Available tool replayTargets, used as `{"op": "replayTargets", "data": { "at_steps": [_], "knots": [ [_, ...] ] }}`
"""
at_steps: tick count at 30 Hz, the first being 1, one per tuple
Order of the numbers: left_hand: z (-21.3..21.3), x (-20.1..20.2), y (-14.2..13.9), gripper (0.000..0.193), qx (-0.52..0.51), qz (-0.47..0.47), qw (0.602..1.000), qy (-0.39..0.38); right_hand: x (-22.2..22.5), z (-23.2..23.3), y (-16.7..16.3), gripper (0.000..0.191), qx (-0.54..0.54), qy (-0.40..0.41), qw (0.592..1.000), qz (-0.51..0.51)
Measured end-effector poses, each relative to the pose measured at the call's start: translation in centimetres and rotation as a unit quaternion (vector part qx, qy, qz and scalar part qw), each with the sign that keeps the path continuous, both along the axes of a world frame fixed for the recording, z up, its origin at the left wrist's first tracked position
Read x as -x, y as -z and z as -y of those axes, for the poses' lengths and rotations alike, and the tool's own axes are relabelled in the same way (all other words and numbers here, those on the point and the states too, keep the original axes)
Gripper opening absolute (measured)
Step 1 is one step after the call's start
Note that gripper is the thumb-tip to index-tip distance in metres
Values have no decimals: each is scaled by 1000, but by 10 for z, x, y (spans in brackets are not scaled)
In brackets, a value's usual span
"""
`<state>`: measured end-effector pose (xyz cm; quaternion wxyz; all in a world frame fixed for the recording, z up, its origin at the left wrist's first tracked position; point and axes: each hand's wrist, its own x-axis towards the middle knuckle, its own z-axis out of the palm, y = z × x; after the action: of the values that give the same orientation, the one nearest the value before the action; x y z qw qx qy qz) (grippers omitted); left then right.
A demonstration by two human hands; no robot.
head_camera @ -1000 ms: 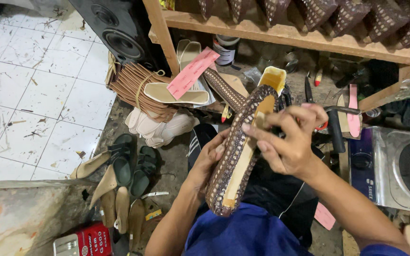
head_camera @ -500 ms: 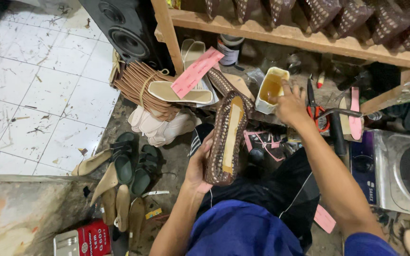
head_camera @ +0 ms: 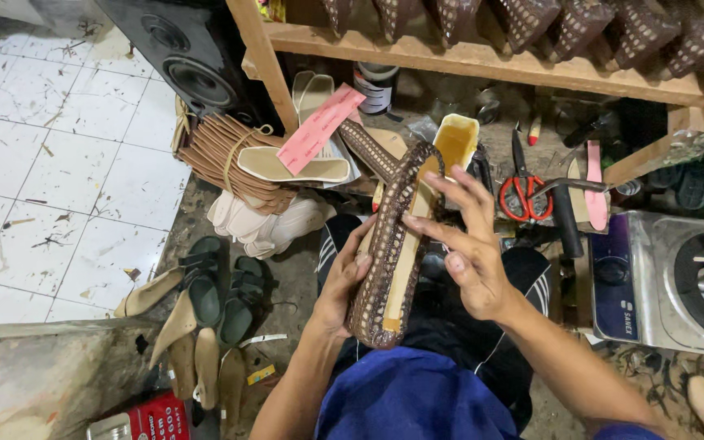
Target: The person applies a yellowish adhesive to the inner lining of a patterned shoe using a small brush, then places the shoe on a nearby surface. The person repeats the process on a second shoe.
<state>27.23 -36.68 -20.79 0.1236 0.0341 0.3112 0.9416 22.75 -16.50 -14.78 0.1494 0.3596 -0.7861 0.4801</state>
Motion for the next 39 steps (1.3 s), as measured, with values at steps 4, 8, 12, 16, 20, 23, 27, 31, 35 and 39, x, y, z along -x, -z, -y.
{"op": "replayTargets", "data": {
  "at_steps": [4,8,12,16,20,23,27,31,35,39],
  "knots": [
    [0,-4,-10,92,3,0,1000,10,-6,9,-4,54,-135,117,975,-129],
    [4,-4,-14,94,27,-9,999,14,-4,-1,-1,46,-143,152,956,-206],
    [5,-5,-15,93,18,-7,999,27,11,-12,3,48,-162,145,922,-322],
    [5,-9,-17,93,39,-9,999,35,18,-20,3,46,-182,149,920,-314],
    [4,-7,-18,94,47,-4,998,31,19,-25,0,42,-152,110,899,-397],
    [2,-8,-18,94,48,-11,998,35,19,-26,1,40,-154,120,907,-372],
    [0,-9,-18,95,39,-11,999,33,13,-25,8,42,-152,100,892,-414],
    [-1,-11,-16,97,45,-17,998,32,2,-30,10,42,-142,105,893,-415],
    [-4,-13,-13,96,29,-39,998,29,-6,-28,14,42,-160,101,891,-412],
    [-6,-17,-8,95,27,-28,999,34,-15,-29,18,42,-145,121,900,-393]
  ]
}}
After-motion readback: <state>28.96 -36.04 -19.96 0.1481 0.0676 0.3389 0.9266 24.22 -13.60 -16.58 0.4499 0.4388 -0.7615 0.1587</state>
